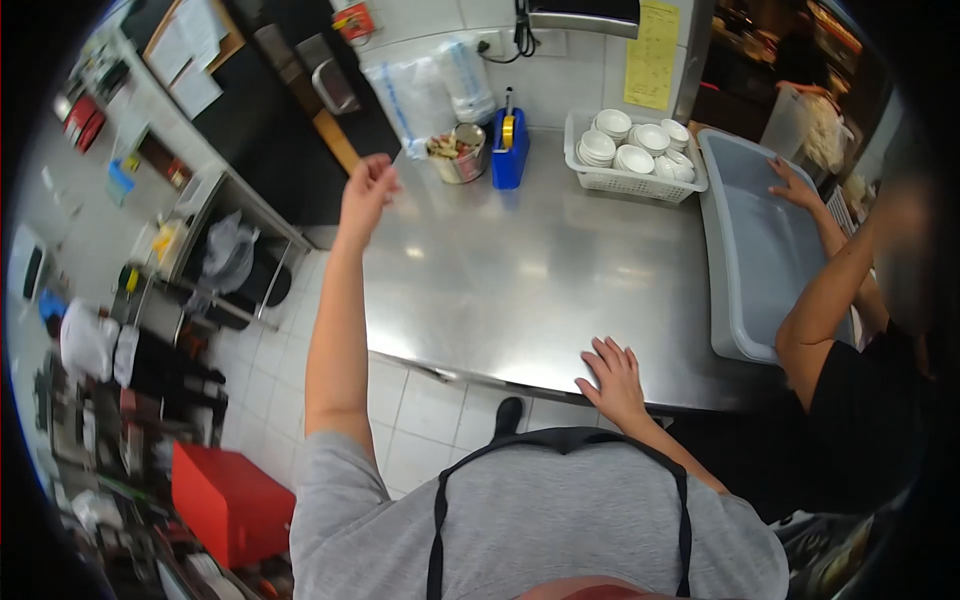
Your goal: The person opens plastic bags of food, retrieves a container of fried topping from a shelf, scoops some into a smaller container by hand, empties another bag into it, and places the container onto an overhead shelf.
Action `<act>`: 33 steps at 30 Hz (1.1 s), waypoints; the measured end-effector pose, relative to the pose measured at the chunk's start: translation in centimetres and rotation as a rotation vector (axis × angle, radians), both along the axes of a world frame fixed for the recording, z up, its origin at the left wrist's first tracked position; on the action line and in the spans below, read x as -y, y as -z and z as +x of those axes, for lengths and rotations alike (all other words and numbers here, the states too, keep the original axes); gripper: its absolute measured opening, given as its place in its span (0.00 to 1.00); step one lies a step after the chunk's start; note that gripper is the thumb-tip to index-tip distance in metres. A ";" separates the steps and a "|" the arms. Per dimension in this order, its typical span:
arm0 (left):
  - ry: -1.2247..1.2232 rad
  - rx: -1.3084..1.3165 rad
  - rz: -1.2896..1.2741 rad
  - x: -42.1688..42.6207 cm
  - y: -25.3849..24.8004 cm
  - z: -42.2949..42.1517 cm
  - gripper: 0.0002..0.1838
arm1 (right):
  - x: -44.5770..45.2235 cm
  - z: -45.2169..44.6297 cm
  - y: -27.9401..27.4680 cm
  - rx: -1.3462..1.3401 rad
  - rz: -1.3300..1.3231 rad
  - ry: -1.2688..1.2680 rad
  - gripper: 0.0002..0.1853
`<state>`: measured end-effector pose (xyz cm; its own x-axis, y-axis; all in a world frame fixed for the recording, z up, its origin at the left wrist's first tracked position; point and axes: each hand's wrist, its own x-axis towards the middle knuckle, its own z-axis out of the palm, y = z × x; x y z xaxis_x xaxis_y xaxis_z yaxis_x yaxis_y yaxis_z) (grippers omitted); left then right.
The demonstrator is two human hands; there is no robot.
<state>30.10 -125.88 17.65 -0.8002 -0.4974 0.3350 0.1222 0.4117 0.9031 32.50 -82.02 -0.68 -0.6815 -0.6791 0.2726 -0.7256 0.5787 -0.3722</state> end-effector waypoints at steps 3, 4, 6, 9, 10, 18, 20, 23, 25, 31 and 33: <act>-0.085 -0.185 -0.111 6.4 -3.1 -10.4 0.16 | 0.7 -0.1 0.0 0.042 -0.013 0.096 0.20; -0.109 -0.227 -0.235 9.4 -3.1 -14.2 0.17 | 0.9 -0.1 -0.1 0.046 -0.009 0.142 0.20; -0.192 -0.178 -0.304 12.8 -3.6 -20.8 0.20 | 1.3 -0.3 -0.4 0.028 -0.034 0.200 0.18; -0.243 -0.182 -0.707 16.6 -3.0 -28.7 0.23 | 1.9 -0.2 -0.7 0.003 -0.041 0.332 0.17; -0.246 -0.140 -0.730 16.7 -2.9 -30.0 0.23 | 2.0 -0.1 -0.7 0.023 -0.047 0.382 0.17; -0.237 -0.079 -1.028 19.9 -4.8 -35.4 0.11 | 2.7 -0.3 -0.9 0.022 0.011 0.476 0.19; -0.334 -0.204 -1.009 19.2 -7.2 -36.2 0.10 | 2.7 -0.3 -0.7 0.017 0.015 0.507 0.20; -0.146 -0.281 -0.425 17.1 -12.2 -38.1 0.12 | 2.1 -0.5 -0.2 -0.015 0.013 0.478 0.20; 0.216 -0.586 -0.038 20.6 -15.2 -43.5 0.18 | 1.9 -0.5 -0.3 -0.016 0.009 0.441 0.19; 0.888 -0.931 0.409 5.1 -19.7 -34.3 0.21 | 2.6 0.3 1.4 0.043 -0.215 0.535 0.15; 1.481 -0.977 0.532 -0.3 -16.7 -28.0 0.24 | 3.5 1.9 -0.3 0.331 -0.484 0.573 0.16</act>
<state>2.14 -125.63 34.31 -0.2684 0.1482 0.9518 0.5676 -0.7740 0.2805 34.38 -85.54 -0.36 -0.9837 -0.0599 0.1697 -0.1745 0.5466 -0.8190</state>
